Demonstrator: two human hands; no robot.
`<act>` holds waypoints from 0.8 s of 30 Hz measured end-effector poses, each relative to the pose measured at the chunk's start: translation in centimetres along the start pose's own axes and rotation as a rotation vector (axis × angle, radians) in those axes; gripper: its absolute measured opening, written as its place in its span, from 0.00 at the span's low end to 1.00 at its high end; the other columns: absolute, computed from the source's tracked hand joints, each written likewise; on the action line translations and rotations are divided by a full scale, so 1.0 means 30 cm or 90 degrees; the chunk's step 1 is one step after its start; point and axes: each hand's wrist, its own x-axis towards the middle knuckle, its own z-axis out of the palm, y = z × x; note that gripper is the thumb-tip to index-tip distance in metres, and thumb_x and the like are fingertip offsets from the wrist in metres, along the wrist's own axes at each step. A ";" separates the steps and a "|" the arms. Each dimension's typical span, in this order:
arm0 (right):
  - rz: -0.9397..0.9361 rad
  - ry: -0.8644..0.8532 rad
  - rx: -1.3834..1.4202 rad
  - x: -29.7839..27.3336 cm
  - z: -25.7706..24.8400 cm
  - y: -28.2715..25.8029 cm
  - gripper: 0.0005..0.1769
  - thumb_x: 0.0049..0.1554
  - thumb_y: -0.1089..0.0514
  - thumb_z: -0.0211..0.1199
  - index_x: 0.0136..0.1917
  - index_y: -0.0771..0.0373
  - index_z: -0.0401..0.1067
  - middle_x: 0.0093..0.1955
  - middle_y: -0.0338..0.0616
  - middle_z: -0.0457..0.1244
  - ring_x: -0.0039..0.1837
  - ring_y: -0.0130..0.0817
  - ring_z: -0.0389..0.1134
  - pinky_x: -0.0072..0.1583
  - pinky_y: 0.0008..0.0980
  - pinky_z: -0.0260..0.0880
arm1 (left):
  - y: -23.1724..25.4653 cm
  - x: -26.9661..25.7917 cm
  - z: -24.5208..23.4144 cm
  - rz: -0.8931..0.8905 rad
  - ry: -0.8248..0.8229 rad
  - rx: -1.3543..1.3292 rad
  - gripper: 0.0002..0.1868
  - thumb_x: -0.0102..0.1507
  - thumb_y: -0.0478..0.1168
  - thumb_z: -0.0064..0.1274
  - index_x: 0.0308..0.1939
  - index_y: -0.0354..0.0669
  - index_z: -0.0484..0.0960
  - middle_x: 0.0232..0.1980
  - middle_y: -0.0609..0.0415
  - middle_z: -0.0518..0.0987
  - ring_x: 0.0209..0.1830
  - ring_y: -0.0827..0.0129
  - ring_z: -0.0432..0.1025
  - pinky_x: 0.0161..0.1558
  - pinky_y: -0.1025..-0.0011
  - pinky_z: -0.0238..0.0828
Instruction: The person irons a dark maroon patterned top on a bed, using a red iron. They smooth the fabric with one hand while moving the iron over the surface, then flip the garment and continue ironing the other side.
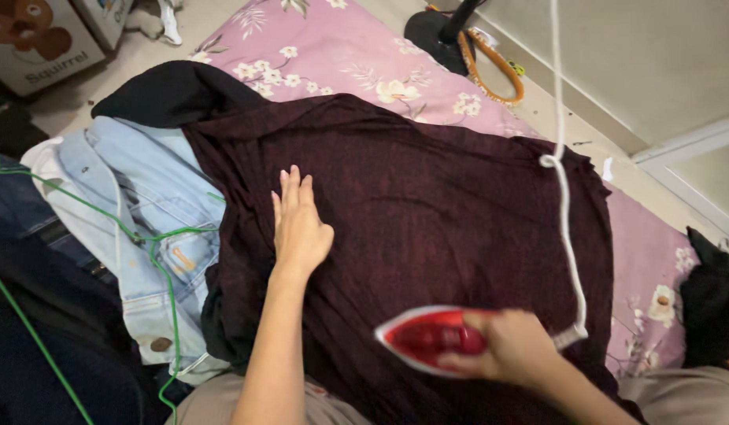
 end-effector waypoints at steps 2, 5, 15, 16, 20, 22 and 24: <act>-0.023 0.018 0.005 -0.071 0.040 0.043 0.32 0.39 0.22 0.70 0.41 0.48 0.80 0.29 0.41 0.69 0.30 0.45 0.73 0.38 0.46 0.74 | 0.012 -0.002 -0.001 -0.002 0.002 0.003 0.43 0.50 0.25 0.48 0.73 0.30 0.61 0.82 0.40 0.49 0.84 0.53 0.38 0.79 0.53 0.31; 0.062 0.059 -0.019 -0.085 0.075 0.073 0.33 0.38 0.20 0.69 0.39 0.48 0.78 0.27 0.38 0.68 0.28 0.39 0.73 0.36 0.43 0.74 | 0.025 -0.002 -0.011 -0.004 -0.001 0.020 0.43 0.51 0.26 0.49 0.72 0.29 0.60 0.82 0.40 0.48 0.84 0.52 0.37 0.79 0.53 0.30; 0.294 0.289 -0.091 0.382 -0.086 0.117 0.41 0.47 0.16 0.64 0.42 0.57 0.76 0.30 0.51 0.68 0.35 0.49 0.73 0.42 0.47 0.74 | 0.064 -0.009 -0.018 -0.010 -0.034 0.096 0.48 0.48 0.26 0.50 0.74 0.28 0.56 0.82 0.39 0.44 0.84 0.51 0.34 0.78 0.52 0.28; 0.294 0.298 -0.086 0.447 -0.114 0.124 0.42 0.47 0.15 0.64 0.42 0.57 0.78 0.32 0.53 0.69 0.38 0.51 0.73 0.44 0.49 0.74 | 0.065 -0.009 -0.020 -0.007 -0.031 0.100 0.48 0.48 0.26 0.50 0.74 0.27 0.56 0.82 0.38 0.44 0.84 0.50 0.34 0.78 0.51 0.28; 0.268 0.349 -0.027 0.662 -0.212 0.145 0.43 0.47 0.15 0.65 0.46 0.58 0.80 0.38 0.55 0.71 0.43 0.56 0.74 0.47 0.53 0.73 | 0.066 -0.006 -0.020 -0.014 -0.042 0.114 0.49 0.48 0.26 0.51 0.75 0.27 0.55 0.83 0.38 0.43 0.84 0.50 0.33 0.78 0.50 0.27; 0.278 0.309 -0.047 0.735 -0.249 0.153 0.44 0.47 0.15 0.65 0.47 0.59 0.81 0.39 0.57 0.70 0.44 0.57 0.74 0.48 0.53 0.73 | 0.071 -0.006 -0.016 -0.009 -0.041 0.134 0.49 0.48 0.26 0.51 0.75 0.27 0.55 0.83 0.37 0.43 0.84 0.49 0.33 0.78 0.50 0.27; 0.277 0.269 -0.026 0.739 -0.261 0.159 0.44 0.47 0.15 0.65 0.48 0.58 0.81 0.40 0.58 0.70 0.45 0.58 0.74 0.49 0.53 0.73 | 0.072 -0.005 -0.015 -0.017 -0.052 0.130 0.49 0.48 0.26 0.51 0.75 0.27 0.54 0.83 0.37 0.43 0.84 0.49 0.33 0.78 0.50 0.27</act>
